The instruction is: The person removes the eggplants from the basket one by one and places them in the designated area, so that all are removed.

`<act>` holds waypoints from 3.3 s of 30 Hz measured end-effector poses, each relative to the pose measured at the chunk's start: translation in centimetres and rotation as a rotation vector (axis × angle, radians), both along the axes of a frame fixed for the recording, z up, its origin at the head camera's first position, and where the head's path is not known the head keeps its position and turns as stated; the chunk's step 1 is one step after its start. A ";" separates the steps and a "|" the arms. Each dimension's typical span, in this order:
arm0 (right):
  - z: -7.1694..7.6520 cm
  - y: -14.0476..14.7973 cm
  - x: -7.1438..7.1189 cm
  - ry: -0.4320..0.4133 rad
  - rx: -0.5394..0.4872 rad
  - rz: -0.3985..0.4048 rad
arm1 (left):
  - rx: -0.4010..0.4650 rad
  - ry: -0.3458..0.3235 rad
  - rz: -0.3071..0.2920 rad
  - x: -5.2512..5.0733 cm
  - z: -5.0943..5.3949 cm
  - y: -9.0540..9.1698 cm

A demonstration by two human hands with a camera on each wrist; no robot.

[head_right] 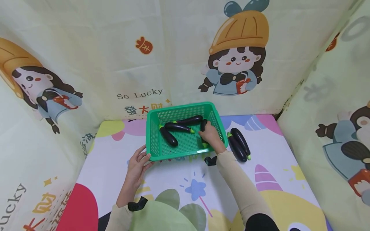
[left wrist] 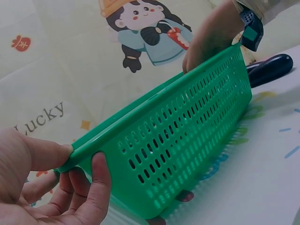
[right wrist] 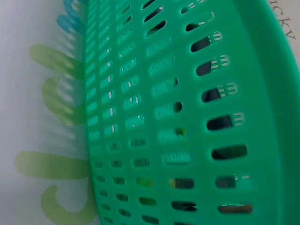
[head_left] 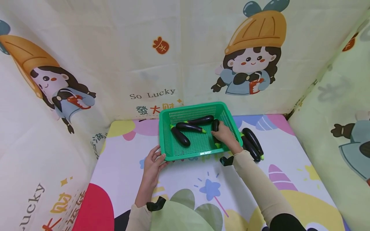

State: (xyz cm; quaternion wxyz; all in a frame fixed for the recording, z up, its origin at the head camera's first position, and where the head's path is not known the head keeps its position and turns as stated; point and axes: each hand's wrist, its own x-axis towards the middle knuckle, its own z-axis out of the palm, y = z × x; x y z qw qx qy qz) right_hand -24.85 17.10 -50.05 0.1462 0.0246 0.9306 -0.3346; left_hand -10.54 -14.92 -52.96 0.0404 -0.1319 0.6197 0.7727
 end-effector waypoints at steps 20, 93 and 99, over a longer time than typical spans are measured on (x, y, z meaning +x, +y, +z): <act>-0.9 -0.8 -0.3 0.081 0.063 -0.068 | 0.005 -0.025 -0.012 0.0 0.2 0.0; 6.2 5.2 1.9 -0.175 -0.631 -0.176 | 0.022 0.000 -0.008 0.0 0.1 0.0; 6.3 7.2 2.0 -0.154 -0.598 -0.085 | 0.017 -0.003 -0.016 0.0 0.1 0.0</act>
